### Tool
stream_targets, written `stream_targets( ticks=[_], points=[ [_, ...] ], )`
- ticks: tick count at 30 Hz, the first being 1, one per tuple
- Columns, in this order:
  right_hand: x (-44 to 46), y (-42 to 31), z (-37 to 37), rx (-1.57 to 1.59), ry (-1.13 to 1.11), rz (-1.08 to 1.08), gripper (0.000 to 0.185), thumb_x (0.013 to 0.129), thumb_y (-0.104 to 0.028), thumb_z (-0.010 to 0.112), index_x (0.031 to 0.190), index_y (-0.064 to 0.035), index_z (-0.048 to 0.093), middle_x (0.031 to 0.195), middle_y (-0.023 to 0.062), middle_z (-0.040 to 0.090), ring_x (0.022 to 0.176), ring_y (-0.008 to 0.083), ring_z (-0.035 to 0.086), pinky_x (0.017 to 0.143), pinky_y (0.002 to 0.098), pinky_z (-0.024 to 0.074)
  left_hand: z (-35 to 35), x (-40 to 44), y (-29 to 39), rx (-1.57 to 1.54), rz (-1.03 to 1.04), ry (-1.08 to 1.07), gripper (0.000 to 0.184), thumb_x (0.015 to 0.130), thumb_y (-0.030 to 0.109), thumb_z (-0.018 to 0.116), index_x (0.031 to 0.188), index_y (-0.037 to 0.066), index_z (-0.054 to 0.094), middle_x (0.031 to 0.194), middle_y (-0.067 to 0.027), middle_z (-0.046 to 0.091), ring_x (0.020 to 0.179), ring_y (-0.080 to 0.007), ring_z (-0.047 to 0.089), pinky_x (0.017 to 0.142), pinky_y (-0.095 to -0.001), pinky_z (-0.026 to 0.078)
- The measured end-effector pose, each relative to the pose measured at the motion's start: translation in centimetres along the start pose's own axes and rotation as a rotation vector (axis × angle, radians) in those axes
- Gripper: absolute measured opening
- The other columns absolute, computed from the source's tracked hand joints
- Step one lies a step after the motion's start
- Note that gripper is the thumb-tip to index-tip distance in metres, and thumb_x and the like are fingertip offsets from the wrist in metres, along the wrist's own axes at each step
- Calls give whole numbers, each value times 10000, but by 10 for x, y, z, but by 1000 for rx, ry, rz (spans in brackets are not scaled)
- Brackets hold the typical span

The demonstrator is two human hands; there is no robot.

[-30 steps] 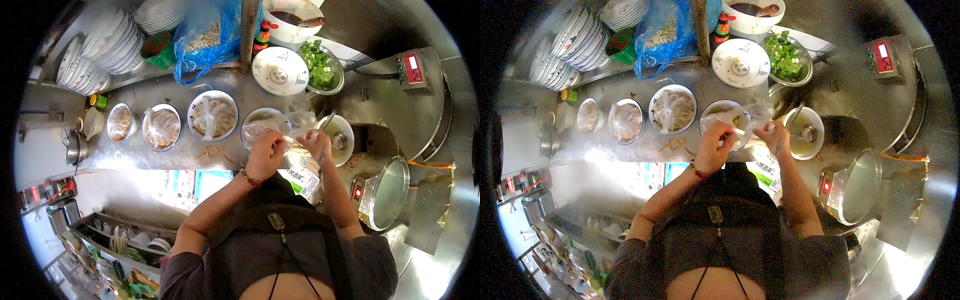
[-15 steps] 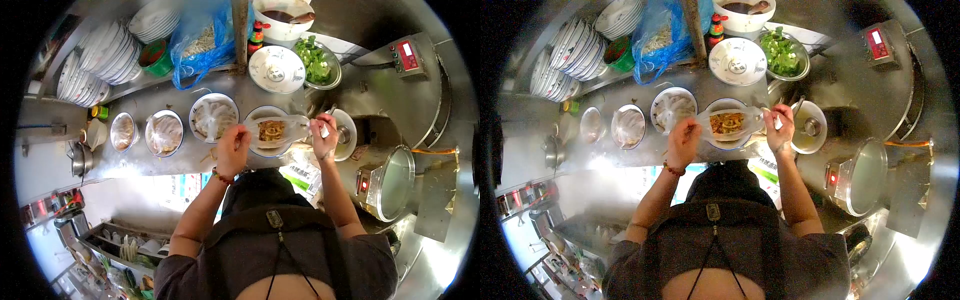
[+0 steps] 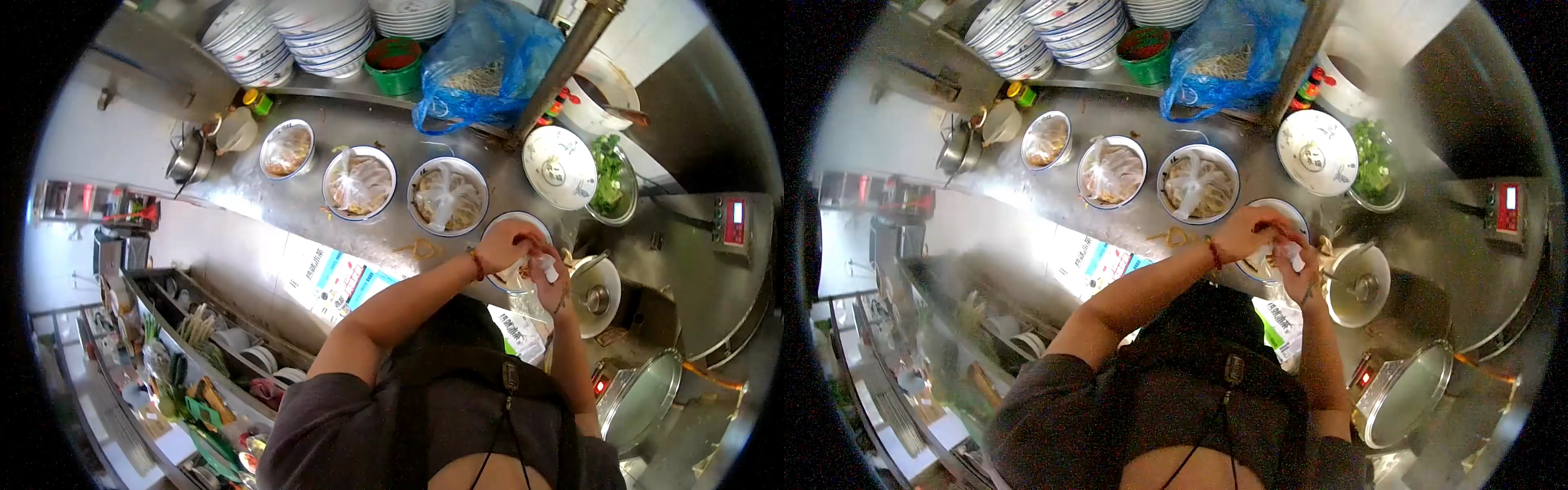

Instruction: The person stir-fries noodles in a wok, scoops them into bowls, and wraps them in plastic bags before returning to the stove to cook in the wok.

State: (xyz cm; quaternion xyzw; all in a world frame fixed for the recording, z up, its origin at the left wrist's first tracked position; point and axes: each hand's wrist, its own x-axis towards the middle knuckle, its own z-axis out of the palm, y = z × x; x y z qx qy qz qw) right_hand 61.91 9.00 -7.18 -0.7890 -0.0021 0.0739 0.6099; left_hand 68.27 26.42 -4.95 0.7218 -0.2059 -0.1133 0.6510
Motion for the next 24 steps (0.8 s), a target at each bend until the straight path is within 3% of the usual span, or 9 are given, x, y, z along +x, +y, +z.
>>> stream_targets(
  ticks=[1, 5, 11, 14, 18, 21, 22, 23, 24],
  points=[
    [3, -2, 0, -6, -11, -3, 248, 879, -137, 549, 1094, -14, 528, 910, 64, 608, 776, 116, 579, 698, 240, 480, -1, 3, -10, -182, -177, -180, 311, 797, 60, 624, 1101, 58, 558, 971, -118, 609, 866, -181, 601, 737, -280, 500],
    [1, 2, -2, 218, 77, 55, 237, 898, -163, 524, 1097, -37, 502, 856, 38, 588, 725, 85, 547, 639, 225, 453, 11, 15, -28, -556, -236, -228, 231, 809, 72, 627, 1028, 5, 592, 939, -86, 636, 848, -132, 598, 762, -258, 492],
    [2, 2, 2, 289, 248, 110, 201, 865, -158, 595, 979, 7, 573, 731, 17, 568, 588, 87, 523, 548, 218, 430, 14, 17, -29, -340, -317, -218, 269, 747, 38, 649, 1007, -9, 599, 928, -90, 637, 850, -130, 604, 748, -254, 493],
    [3, 33, 2, -235, 479, -135, 151, 810, -119, 646, 880, 3, 592, 654, 30, 576, 531, 98, 548, 496, 233, 438, 24, 24, -27, -164, -326, -188, 273, 725, 29, 637, 993, -11, 600, 921, -94, 642, 841, -139, 616, 724, -262, 497],
    [18, -6, 4, 11, 740, 140, 161, 798, -109, 647, 774, 25, 562, 584, 55, 554, 473, 106, 529, 432, 250, 425, 37, 19, -27, 163, -195, -46, 257, 717, 18, 604, 974, 1, 598, 891, -111, 643, 788, -186, 635, 686, -286, 504],
    [28, 40, -23, -256, 304, 212, 196, 806, -151, 640, 777, 24, 557, 623, 59, 555, 452, 114, 514, 416, 255, 412, 40, 17, -12, 347, 185, -21, 254, 712, 9, 592, 965, 21, 600, 863, -121, 636, 733, -222, 631, 672, -301, 503],
    [28, 52, -30, -279, 32, 342, 221, 805, -184, 643, 798, 22, 562, 649, 61, 563, 452, 116, 515, 419, 259, 412, 42, 15, -15, 349, 178, -32, 254, 712, 9, 592, 965, 21, 600, 863, -121, 636, 733, -222, 631, 672, -301, 503],
    [28, 23, -44, -75, -173, 607, 389, 821, -340, 608, 984, 10, 558, 958, 174, 613, 685, 237, 633, 595, 358, 482, 42, 15, -20, 284, 123, -8, 230, 713, 18, 599, 943, 28, 605, 842, -118, 635, 712, -228, 625, 660, -306, 501],
    [23, 13, -49, -71, -172, 607, 389, 821, -340, 608, 984, 10, 558, 958, 174, 613, 685, 237, 633, 595, 358, 482, 43, 17, -25, 219, 74, 21, 205, 714, 27, 606, 920, 35, 610, 822, -115, 634, 691, -235, 618, 649, -311, 498]
  ],
)
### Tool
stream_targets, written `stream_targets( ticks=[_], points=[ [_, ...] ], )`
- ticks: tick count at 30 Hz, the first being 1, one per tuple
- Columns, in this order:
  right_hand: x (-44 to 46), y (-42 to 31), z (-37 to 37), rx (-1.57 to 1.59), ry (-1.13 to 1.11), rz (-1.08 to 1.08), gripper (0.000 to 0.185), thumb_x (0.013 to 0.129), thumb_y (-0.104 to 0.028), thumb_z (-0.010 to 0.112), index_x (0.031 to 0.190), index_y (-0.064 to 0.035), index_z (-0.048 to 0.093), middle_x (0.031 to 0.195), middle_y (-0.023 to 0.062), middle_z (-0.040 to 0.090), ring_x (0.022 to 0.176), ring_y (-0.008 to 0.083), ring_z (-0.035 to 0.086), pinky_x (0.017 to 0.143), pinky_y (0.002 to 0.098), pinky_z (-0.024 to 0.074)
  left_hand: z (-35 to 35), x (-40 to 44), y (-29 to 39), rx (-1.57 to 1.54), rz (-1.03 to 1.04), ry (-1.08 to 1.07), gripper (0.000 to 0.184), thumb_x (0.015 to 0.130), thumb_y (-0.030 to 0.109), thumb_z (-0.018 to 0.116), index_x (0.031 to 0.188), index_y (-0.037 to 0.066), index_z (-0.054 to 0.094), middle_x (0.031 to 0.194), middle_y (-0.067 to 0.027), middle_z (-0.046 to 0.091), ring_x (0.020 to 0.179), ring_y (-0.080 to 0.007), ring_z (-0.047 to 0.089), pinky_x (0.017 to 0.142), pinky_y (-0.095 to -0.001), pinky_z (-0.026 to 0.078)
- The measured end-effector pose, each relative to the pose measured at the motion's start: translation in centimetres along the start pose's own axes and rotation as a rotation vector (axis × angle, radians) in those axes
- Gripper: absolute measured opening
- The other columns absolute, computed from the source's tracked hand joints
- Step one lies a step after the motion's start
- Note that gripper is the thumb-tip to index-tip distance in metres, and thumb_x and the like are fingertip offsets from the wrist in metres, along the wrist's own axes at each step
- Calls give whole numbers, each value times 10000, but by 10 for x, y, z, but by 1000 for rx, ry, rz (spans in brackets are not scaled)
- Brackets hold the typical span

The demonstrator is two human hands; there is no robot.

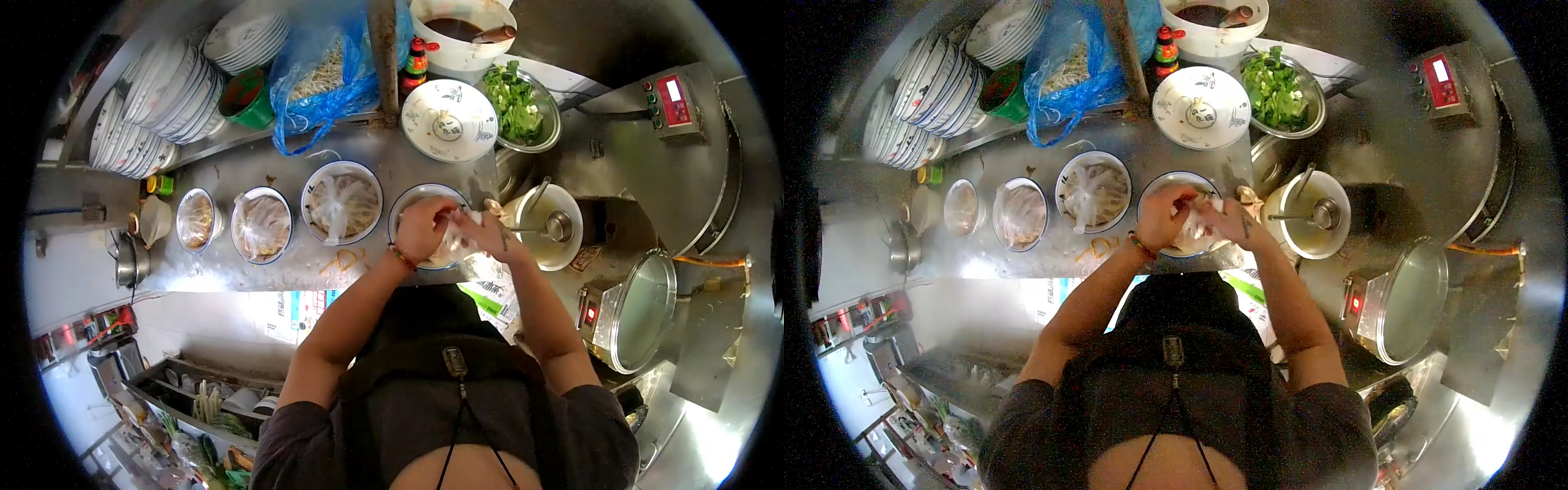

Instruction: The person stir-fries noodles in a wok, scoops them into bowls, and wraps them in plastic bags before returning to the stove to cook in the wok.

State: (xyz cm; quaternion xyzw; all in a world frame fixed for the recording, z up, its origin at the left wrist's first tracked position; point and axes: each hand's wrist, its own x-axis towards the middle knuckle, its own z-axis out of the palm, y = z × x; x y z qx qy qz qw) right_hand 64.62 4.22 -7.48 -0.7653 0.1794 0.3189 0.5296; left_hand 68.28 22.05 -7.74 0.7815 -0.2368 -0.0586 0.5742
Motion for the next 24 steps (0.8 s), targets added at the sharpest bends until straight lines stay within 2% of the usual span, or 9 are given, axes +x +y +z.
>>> stream_targets(
  ticks=[2, 4, 6, 10, 13, 18, 19, 23, 24],
  points=[
    [-25, -11, -3, -386, -46, -444, 412, 783, -345, 639, 961, 20, 568, 1085, 187, 575, 856, 249, 599, 677, 344, 479, 1, 1, -5, 20, -56, -64, 183, 718, 35, 608, 901, 41, 615, 811, -112, 635, 686, -234, 616, 642, -311, 496],
    [-27, -14, -2, -380, -128, -409, 309, 728, -217, 692, 894, 1, 551, 998, 152, 564, 874, 243, 557, 753, 304, 434, 2, 1, -8, 44, -120, -117, 160, 722, 43, 610, 882, 47, 621, 800, -109, 636, 682, -234, 613, 635, -312, 494],
    [0, 11, 6, -491, 137, -838, 343, 669, -179, 726, 938, -32, 571, 1001, 128, 563, 875, 259, 549, 745, 316, 472, 1, 1, -11, 79, -94, -78, 132, 723, 46, 614, 853, 54, 626, 774, -106, 634, 674, -224, 611, 620, -304, 491],
    [-2, 15, -3, -734, 358, -1177, 304, 661, 5, 644, 959, -42, 607, 1041, 120, 581, 981, 289, 546, 803, 353, 472, 6, 0, -34, 106, -208, -67, 173, 738, 144, 619, 895, 72, 623, 809, -126, 631, 724, -252, 612, 664, -353, 485],
    [12, 35, 9, -97, 173, -940, 138, 811, -66, 624, 889, 30, 563, 1014, 120, 556, 900, 205, 528, 793, 303, 444, -4, 2, -16, 229, -250, -91, 138, 722, 115, 545, 808, 63, 640, 850, -157, 629, 808, -312, 597, 735, -403, 465],
    [12, 35, 23, -346, 31, -681, 521, 711, -127, 744, 1136, 11, 476, 1072, 89, 494, 970, 202, 453, 854, 326, 378, 18, 2, -40, 317, -274, -93, 110, 710, 108, 587, 783, 56, 649, 783, -159, 634, 749, -303, 608, 698, -397, 476],
    [6, 23, 30, -190, 21, -880, 496, 725, -104, 721, 1138, 17, 475, 1066, 94, 502, 968, 203, 460, 854, 327, 376, 7, 2, -27, 222, -312, -98, 109, 716, 103, 581, 786, 53, 649, 801, -158, 634, 764, -300, 607, 696, -392, 476],
    [16, 22, 21, -306, 232, -755, 326, 798, -62, 600, 1090, 30, 490, 1035, 116, 524, 956, 224, 503, 850, 342, 391, -15, -1, -16, 334, -212, -212, 148, 761, 83, 567, 889, 21, 608, 863, -150, 620, 799, -296, 596, 690, -401, 457],
    [15, 20, 18, -594, 341, -1050, 265, 824, -79, 567, 1056, 30, 501, 1029, 130, 528, 966, 235, 514, 844, 356, 404, -17, -1, -14, 316, -182, -214, 181, 770, 86, 567, 936, 19, 588, 906, -155, 613, 840, -300, 590, 738, -410, 454]
  ],
)
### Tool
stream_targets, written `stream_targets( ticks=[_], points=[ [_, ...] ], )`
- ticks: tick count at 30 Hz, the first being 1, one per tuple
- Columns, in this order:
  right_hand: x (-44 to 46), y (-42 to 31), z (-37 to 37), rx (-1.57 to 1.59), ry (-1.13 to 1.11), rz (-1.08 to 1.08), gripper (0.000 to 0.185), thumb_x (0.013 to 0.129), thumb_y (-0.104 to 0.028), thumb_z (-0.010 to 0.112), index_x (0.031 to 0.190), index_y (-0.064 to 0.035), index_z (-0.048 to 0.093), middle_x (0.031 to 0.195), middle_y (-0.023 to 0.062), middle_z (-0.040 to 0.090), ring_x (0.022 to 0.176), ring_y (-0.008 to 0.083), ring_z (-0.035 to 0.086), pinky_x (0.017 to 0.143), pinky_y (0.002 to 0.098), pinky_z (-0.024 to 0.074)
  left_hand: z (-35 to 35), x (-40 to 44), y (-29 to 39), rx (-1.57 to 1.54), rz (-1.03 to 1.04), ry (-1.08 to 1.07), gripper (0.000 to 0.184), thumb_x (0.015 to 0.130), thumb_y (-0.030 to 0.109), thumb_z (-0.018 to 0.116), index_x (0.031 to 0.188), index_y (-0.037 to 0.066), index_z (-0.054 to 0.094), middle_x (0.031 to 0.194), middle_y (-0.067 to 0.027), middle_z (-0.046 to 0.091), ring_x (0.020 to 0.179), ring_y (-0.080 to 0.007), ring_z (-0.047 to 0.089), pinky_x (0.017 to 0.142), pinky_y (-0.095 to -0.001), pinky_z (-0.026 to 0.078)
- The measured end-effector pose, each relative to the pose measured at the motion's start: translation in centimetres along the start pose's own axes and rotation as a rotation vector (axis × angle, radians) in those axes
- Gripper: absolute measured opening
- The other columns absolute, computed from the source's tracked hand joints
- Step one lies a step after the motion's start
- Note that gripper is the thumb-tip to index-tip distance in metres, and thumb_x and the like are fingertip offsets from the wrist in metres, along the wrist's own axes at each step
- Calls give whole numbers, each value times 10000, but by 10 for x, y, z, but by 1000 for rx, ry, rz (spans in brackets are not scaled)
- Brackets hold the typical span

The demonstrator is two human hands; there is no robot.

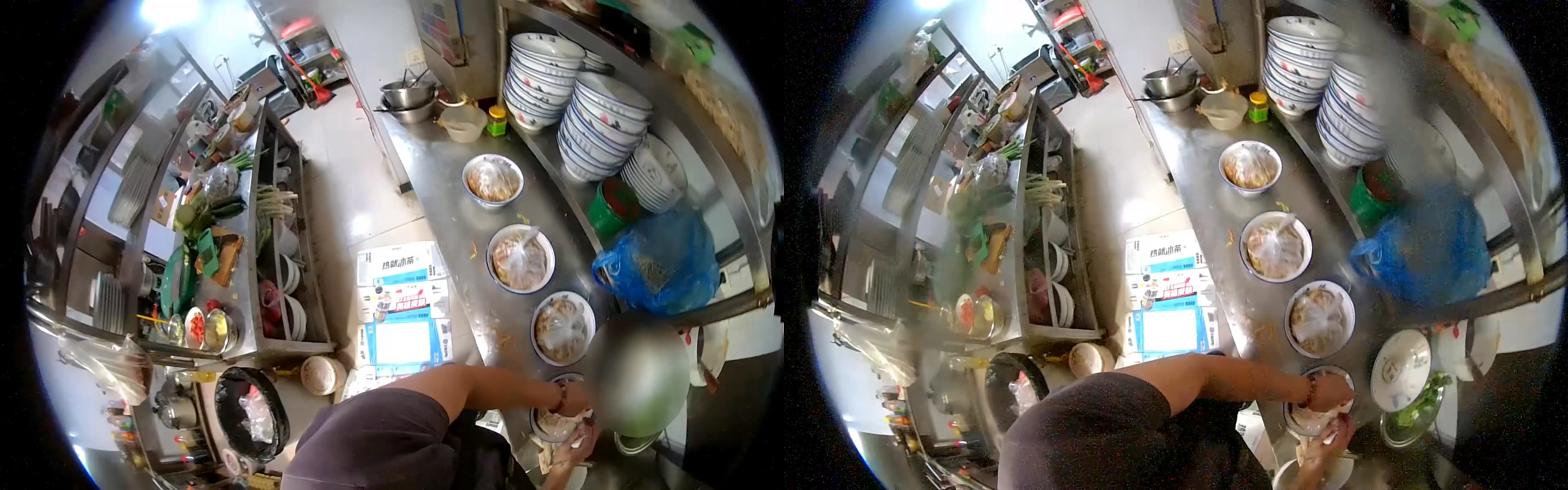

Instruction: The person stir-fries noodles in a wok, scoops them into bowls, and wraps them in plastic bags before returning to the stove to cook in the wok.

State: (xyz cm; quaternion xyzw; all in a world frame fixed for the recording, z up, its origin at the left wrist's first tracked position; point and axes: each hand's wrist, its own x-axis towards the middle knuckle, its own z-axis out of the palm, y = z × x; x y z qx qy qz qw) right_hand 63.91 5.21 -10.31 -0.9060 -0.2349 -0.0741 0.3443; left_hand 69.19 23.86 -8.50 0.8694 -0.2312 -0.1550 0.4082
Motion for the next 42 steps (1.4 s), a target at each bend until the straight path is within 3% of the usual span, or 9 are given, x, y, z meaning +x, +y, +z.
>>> stream_targets(
  ticks=[1, 5, 13, 17, 24, 27, 30, 36, 42],
  points=[
    [1, 0, -3, -305, 141, -292, 215, 850, -96, 533, 1023, 30, 512, 1023, 143, 532, 975, 246, 524, 838, 370, 416, 0, 0, 2, -21, 35, 3, 217, 779, 89, 566, 984, 17, 567, 949, -159, 605, 880, -304, 585, 785, -419, 451],
    [-17, -26, 1, -48, 57, 193, 196, 853, -97, 526, 1008, 22, 511, 1022, 147, 524, 972, 248, 527, 816, 374, 428, 3, 12, -11, 102, 74, 114, 283, 800, 77, 547, 1077, 19, 532, 1048, -199, 561, 1032, -329, 522, 949, -435, 368],
    [46, -64, -11, 203, -18, 223, 157, 860, -98, 512, 979, 6, 508, 1020, 156, 508, 965, 251, 534, 773, 382, 453, -64, -125, -1, -184, 337, 346, 439, 848, 102, 508, 1268, 49, 391, 1310, -218, 362, 1146, -379, 433, 970, -428, 371],
    [94, -126, 46, 425, -223, 77, 139, 864, -98, 505, 964, -2, 506, 1019, 160, 500, 962, 253, 537, 751, 386, 465, -82, -254, -63, -84, -150, 324, 450, 849, 132, 519, 1277, 84, 388, 1292, -170, 395, 1135, -350, 451, 932, -419, 406],
    [152, -360, 243, 691, -444, -257, 116, 873, -106, 481, 942, -14, 492, 932, 152, 510, 844, 227, 572, 678, 354, 480, -105, -506, -176, -559, -652, 973, 339, 843, 142, 556, 1160, 45, 489, 1044, -151, 579, 882, -279, 601, 772, -361, 501],
    [172, -448, 297, 851, -876, 268, 167, 813, -77, 490, 957, -10, 539, 756, 59, 556, 637, 149, 554, 594, 284, 462, -173, -569, -167, -236, -867, 1008, 302, 846, 138, 561, 1128, 42, 516, 1042, -129, 602, 877, -250, 609, 776, -352, 504],
    [202, -514, 365, 764, -787, -174, 138, 805, -145, 490, 826, -26, 558, 676, 35, 545, 549, 112, 497, 499, 232, 398, -239, -608, -196, -67, -654, 1058, 264, 840, 129, 552, 1088, 41, 533, 1021, -150, 596, 846, -270, 608, 735, -352, 494],
    [292, -578, 469, 921, -905, -60, 216, 828, -229, 505, 672, -80, 493, 621, -16, 458, 531, 90, 406, 486, 251, 346, -390, -683, -282, 171, -525, 1079, 281, 829, 115, 560, 1098, 38, 534, 963, -159, 590, 785, -300, 610, 699, -369, 496],
    [380, -669, 641, 1078, -852, 146, 162, 890, -206, 465, 917, -51, 503, 806, 55, 545, 658, 125, 533, 585, 255, 453, -439, -787, -378, 158, -992, 1062, 253, 818, 159, 560, 1062, 91, 553, 995, -141, 584, 839, -324, 592, 723, -387, 491]
  ],
)
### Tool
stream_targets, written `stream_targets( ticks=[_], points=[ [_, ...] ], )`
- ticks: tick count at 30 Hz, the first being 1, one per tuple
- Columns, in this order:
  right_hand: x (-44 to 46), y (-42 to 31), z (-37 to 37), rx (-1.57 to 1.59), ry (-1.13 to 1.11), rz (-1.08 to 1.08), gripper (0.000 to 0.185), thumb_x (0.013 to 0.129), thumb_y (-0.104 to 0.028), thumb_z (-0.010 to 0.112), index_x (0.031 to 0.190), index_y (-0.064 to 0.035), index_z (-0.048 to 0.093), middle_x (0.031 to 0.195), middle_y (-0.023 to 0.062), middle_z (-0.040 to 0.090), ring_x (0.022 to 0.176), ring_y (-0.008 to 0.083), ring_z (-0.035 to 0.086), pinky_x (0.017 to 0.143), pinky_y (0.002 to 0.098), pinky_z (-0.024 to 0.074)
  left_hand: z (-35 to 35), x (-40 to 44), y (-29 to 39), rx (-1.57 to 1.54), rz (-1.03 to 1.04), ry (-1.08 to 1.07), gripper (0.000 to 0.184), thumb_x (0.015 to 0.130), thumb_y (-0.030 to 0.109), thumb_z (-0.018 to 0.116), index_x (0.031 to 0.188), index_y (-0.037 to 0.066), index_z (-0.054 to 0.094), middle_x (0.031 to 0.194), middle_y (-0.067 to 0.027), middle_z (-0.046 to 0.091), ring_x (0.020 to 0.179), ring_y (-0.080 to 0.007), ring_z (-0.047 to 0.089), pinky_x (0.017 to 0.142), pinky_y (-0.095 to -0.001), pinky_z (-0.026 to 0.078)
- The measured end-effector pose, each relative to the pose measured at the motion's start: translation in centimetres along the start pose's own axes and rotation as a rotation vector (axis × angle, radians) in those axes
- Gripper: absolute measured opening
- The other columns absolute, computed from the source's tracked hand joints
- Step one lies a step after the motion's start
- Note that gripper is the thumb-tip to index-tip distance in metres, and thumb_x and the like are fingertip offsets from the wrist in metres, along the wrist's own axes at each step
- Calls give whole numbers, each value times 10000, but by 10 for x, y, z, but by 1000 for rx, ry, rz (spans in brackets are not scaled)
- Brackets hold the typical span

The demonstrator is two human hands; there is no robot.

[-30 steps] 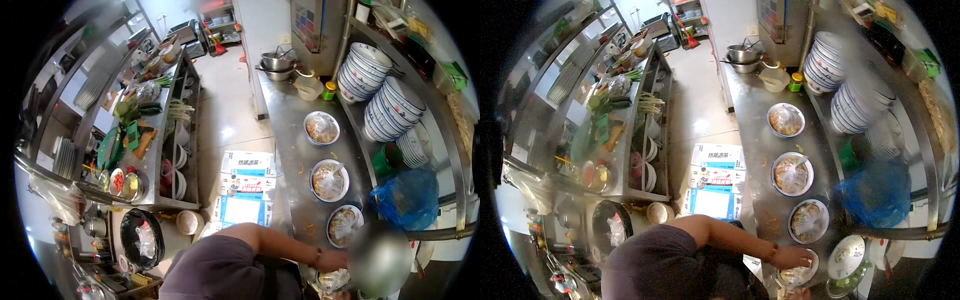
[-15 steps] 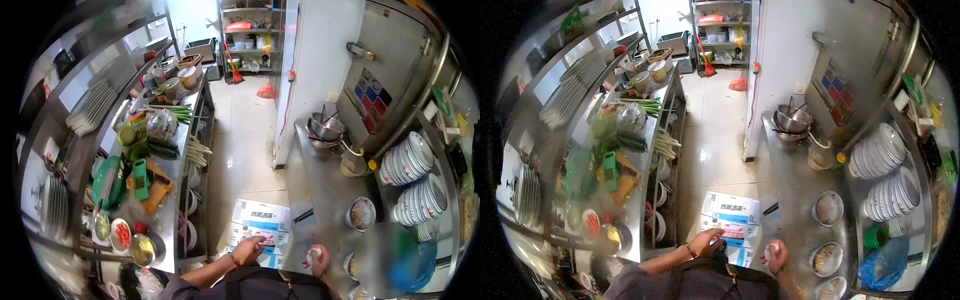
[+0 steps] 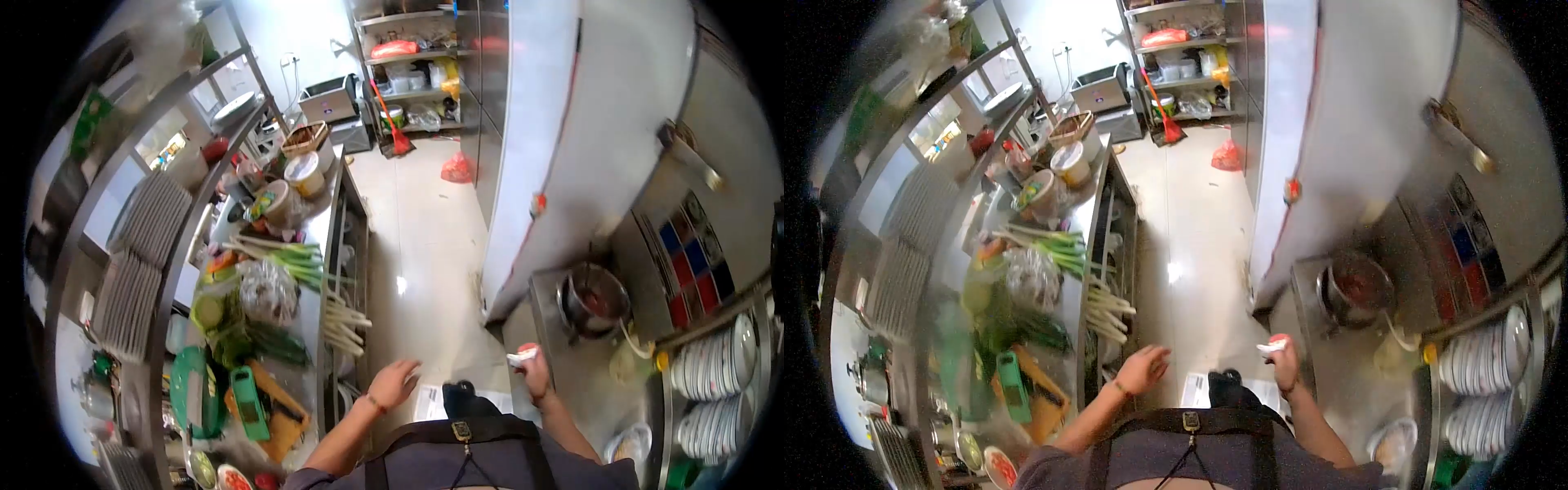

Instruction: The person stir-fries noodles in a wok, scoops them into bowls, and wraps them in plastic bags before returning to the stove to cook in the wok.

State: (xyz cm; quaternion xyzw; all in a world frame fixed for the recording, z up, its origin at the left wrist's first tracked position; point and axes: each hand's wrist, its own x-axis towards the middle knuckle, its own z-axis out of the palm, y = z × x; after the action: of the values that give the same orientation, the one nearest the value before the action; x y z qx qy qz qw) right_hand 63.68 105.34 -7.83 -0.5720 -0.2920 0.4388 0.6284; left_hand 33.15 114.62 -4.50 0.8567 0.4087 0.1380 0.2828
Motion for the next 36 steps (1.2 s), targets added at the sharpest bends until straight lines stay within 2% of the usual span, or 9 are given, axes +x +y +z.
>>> stream_targets(
  ticks=[4, 6, 11, 16, 17, 20, 26, 29, 36],
  points=[
    [136, -31, 100, 145, -304, 98, 248, 821, -35, 551, 1056, 8, 483, 937, 109, 582, 773, 192, 606, 665, 314, 526, -44, 24, -51, 46, -86, -18, 269, 801, 144, 581, 1058, 70, 556, 969, -149, 594, 846, -320, 589, 728, -389, 489],
    [199, -52, 151, 58, -460, 60, 259, 815, -35, 570, 1045, 33, 472, 956, 137, 585, 799, 213, 617, 682, 338, 544, -53, 46, -80, -165, -430, -55, 241, 809, 124, 592, 1039, 56, 571, 973, -141, 612, 848, -293, 606, 731, -358, 494],
    [352, -81, 261, -152, -469, 127, 118, 749, -47, 683, 815, 6, 602, 709, 52, 621, 703, 111, 599, 627, 239, 493, -84, 175, -153, -430, -431, 194, 196, 846, 132, 586, 1006, 18, 589, 929, -115, 639, 833, -188, 631, 758, -271, 492],
    [477, -94, 303, -305, -480, 99, 174, 713, -118, 729, 812, 5, 657, 737, 58, 615, 656, 148, 590, 614, 246, 473, -147, 407, -195, -1626, -449, 100, 284, 927, 123, 465, 1191, 29, 510, 1048, -85, 587, 924, -176, 586, 812, -292, 498],
    [493, -99, 309, -575, -431, -145, 194, 697, -147, 740, 795, 0, 658, 764, 67, 601, 671, 166, 582, 609, 261, 469, -175, 447, -188, -1805, -513, 11, 298, 933, 113, 444, 1212, 19, 488, 1067, -102, 569, 947, -179, 578, 821, -303, 507],
    [564, -104, 328, -921, -288, -398, 243, 659, -143, 755, 816, 5, 643, 844, 102, 531, 751, 178, 569, 647, 274, 475, -186, 562, -211, -1560, -332, -258, 290, 935, 136, 452, 1175, -16, 506, 1017, -92, 582, 899, -157, 586, 799, -288, 508],
    [745, -92, 362, -362, -23, -70, 430, 710, -131, 692, 1097, -26, 536, 992, 108, 547, 875, 236, 556, 760, 335, 459, -186, 766, -305, -1585, -403, -126, 207, 878, 133, 565, 1014, -22, 587, 904, -63, 620, 800, -127, 596, 744, -266, 506],
    [853, -78, 404, -720, -295, -708, 517, 746, -26, 599, 1243, -32, 458, 1291, 175, 445, 1095, 309, 509, 878, 367, 432, -206, 863, -368, -1635, -528, 16, 90, 847, 105, 599, 874, 22, 577, 825, -53, 605, 751, -141, 600, 697, -276, 511],
    [1104, -95, 563, -809, -569, -528, 393, 741, 0, 547, 1131, -32, 566, 1034, 207, 601, 966, 326, 590, 814, 355, 473, -324, 1018, -491, -1767, -635, 260, 87, 857, 156, 588, 876, 94, 530, 874, -20, 583, 847, -128, 567, 758, -292, 485]
  ],
)
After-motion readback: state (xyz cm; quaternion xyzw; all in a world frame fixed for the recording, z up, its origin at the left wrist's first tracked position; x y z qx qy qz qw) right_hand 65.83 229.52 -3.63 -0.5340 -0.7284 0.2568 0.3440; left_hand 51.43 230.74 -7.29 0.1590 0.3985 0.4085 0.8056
